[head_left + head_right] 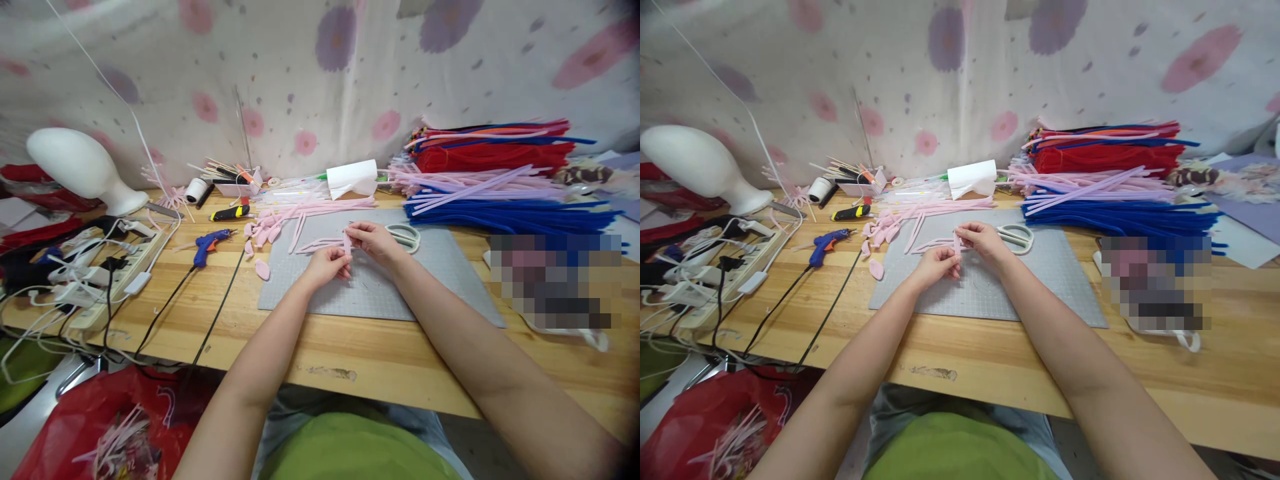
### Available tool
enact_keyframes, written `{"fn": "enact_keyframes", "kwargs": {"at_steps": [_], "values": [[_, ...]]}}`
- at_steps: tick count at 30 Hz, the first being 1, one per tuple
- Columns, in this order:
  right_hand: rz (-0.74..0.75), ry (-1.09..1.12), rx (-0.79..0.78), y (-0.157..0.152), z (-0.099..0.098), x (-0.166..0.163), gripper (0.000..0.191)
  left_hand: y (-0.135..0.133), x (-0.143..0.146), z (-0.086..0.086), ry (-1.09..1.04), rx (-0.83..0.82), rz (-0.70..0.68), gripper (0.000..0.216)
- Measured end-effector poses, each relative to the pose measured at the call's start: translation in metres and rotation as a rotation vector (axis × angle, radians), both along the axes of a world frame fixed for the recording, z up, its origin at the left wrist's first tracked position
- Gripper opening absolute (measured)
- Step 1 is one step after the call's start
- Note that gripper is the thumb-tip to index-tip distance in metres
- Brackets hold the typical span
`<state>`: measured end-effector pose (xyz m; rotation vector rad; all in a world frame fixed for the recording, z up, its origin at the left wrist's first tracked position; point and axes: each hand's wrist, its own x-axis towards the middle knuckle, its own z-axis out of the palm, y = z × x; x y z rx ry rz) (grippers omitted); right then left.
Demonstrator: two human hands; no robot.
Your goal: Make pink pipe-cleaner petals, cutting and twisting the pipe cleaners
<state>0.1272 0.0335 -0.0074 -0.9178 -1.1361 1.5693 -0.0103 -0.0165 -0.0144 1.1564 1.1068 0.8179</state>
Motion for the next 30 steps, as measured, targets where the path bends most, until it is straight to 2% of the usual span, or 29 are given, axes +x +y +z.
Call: {"fn": "enact_keyframes", "kwargs": {"at_steps": [7, 10, 12, 15, 18, 20, 24, 26, 30], "values": [[0.05, -0.202, 0.148, -0.004, 0.003, -0.001, 0.021, -0.002, -0.007, 0.006, 0.015, 0.023, -0.209, 0.032], [0.106, -0.278, 0.225, -0.002, -0.002, -0.002, 0.019, 0.002, -0.007, 0.002, -0.012, 0.036, -0.083, 0.032], [0.033, -0.383, 0.307, 0.003, -0.007, 0.001, 0.017, 0.006, -0.008, -0.002, -0.026, 0.018, 0.042, 0.026], [-0.217, -0.711, 0.466, 0.01, -0.015, 0.011, 0.013, 0.013, -0.011, -0.007, -0.032, 0.004, 0.176, 0.021], [-0.231, -1.044, 0.641, 0.014, -0.021, 0.022, 0.015, 0.017, -0.016, -0.012, 0.009, 0.051, 0.25, 0.031], [-0.175, -1.175, 0.735, 0.014, -0.024, 0.025, 0.016, 0.016, -0.018, -0.014, 0.094, 0.141, 0.246, 0.036], [-0.116, -1.309, 0.8, 0.013, -0.025, 0.024, 0.014, 0.009, -0.017, -0.012, 0.339, 0.371, 0.21, 0.029], [-0.149, -1.339, 0.808, 0.013, -0.024, 0.024, 0.014, 0.006, -0.019, -0.006, 0.459, 0.428, 0.265, 0.031], [-0.267, -1.336, 0.838, 0.012, -0.018, 0.026, 0.017, 0.007, -0.031, 0.005, 0.715, 0.502, 0.458, 0.04]]}}
